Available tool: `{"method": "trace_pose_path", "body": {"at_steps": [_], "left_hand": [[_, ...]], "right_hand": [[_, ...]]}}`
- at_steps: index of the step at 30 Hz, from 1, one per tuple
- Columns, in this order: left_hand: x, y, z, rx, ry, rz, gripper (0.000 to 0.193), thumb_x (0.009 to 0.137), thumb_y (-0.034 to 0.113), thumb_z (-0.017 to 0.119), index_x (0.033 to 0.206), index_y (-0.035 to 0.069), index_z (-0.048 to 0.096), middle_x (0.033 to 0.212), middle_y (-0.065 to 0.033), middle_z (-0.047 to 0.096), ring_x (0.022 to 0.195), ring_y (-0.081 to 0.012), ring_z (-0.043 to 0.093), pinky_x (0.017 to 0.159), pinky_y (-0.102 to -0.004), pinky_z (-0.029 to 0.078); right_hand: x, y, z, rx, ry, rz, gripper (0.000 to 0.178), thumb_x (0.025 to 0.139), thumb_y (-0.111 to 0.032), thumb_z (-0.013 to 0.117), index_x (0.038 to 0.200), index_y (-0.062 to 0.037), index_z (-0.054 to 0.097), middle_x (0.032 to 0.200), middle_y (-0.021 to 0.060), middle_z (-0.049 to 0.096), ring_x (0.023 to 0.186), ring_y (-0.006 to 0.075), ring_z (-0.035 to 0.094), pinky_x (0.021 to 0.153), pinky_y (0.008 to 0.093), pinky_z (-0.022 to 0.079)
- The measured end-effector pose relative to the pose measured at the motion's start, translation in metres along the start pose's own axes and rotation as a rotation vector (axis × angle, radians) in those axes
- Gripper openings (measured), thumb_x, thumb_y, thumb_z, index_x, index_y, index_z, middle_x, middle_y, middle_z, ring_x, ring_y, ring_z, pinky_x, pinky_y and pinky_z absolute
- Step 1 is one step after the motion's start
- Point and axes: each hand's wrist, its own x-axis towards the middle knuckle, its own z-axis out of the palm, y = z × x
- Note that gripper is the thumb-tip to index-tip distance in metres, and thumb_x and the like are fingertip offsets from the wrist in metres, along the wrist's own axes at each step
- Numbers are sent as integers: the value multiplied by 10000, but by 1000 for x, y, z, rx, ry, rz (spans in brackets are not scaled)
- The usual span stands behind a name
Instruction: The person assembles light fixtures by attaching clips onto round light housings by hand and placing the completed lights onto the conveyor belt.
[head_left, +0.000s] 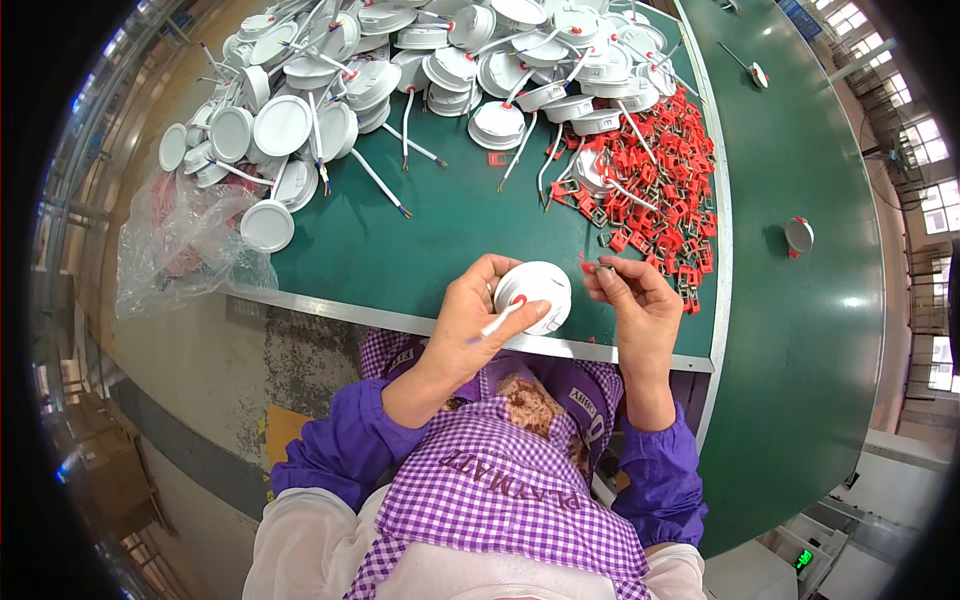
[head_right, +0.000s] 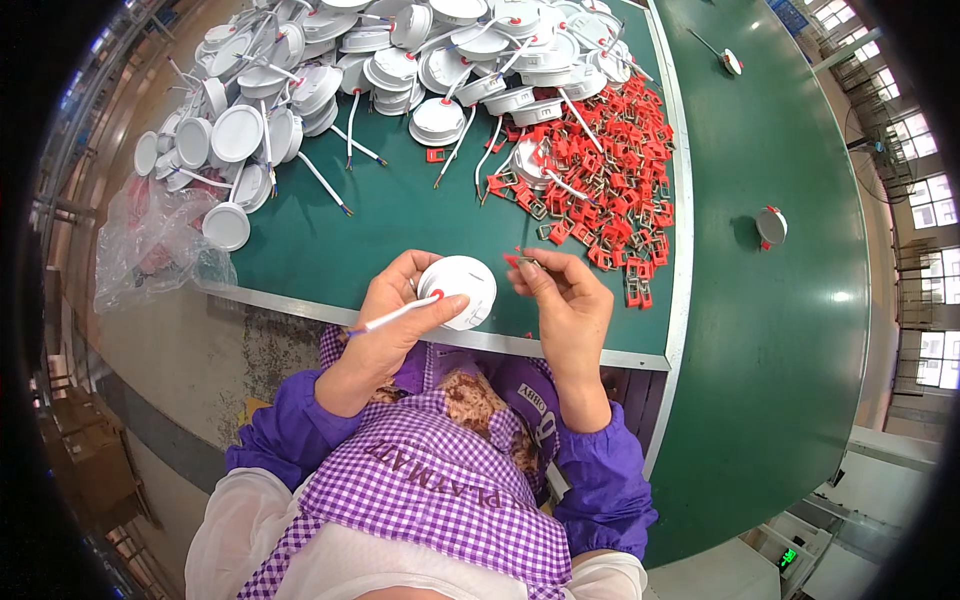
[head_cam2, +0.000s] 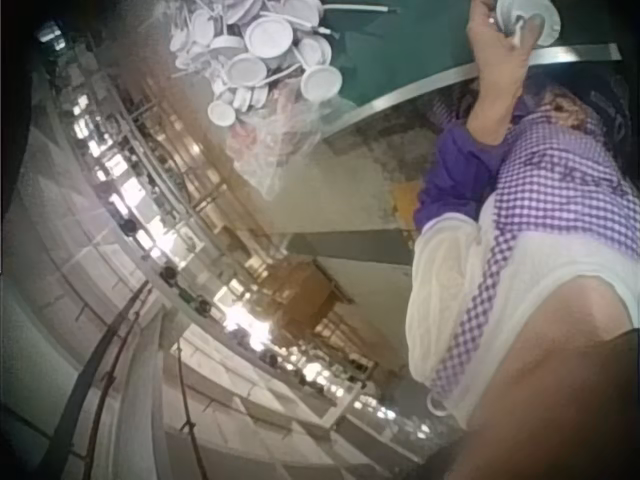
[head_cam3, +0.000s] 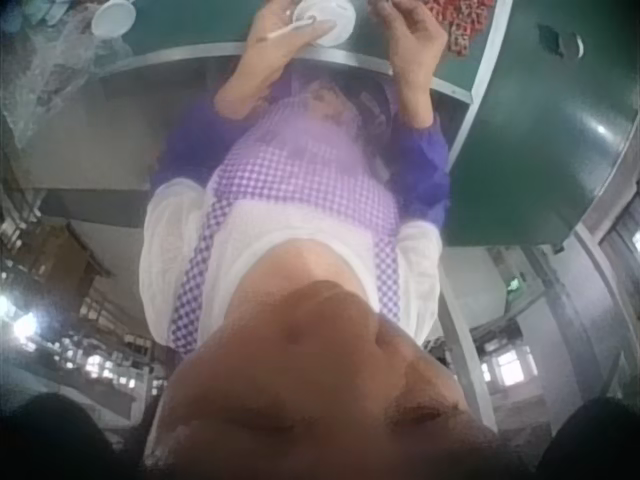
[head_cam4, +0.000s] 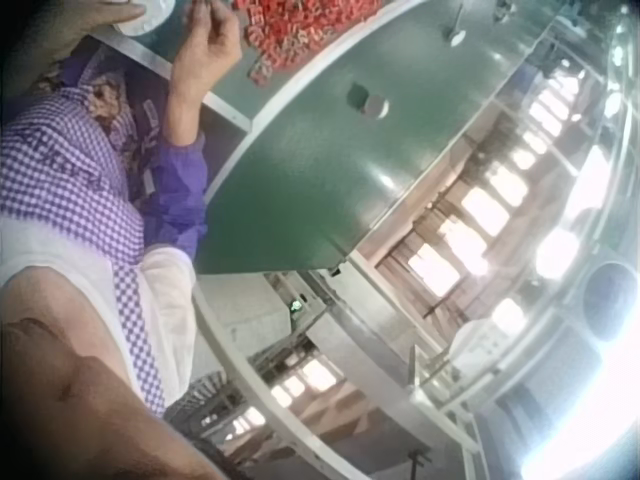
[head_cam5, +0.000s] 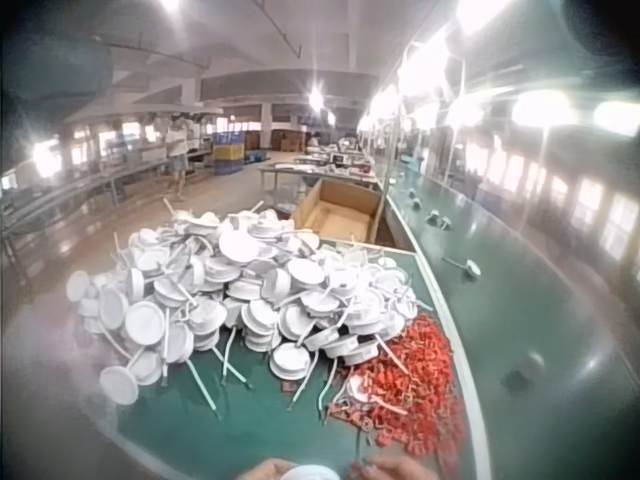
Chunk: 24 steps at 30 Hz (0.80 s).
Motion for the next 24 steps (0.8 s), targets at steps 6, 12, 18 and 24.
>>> {"method": "trace_pose_path", "body": {"at_steps": [6,12,18,24], "left_hand": [[3,-8,4,167,40,149,394,832,-14,739,1151,-49,510,1054,-130,658,937,-150,669,815,-272,563],[7,-16,1,280,59,196,393,830,-20,741,1146,-48,508,1049,-118,647,941,-140,656,817,-270,561],[11,-23,3,192,116,287,324,816,74,768,1063,-13,576,974,-85,666,857,-118,641,724,-281,544],[4,-6,6,476,102,284,327,841,45,746,1101,-6,554,1026,-70,651,910,-117,635,759,-261,536]], "right_hand": [[-12,8,13,-427,38,-318,116,846,-1,709,959,1,685,860,87,663,721,154,631,672,264,508],[-14,7,10,-628,35,-292,108,825,-3,728,923,0,683,901,90,652,689,158,599,608,281,481],[-13,3,19,-543,9,-481,148,797,18,735,936,8,686,898,113,651,727,197,643,609,279,502],[-18,-1,21,-649,-48,-526,152,797,22,727,938,-3,675,859,116,660,700,229,651,609,303,516]]}}
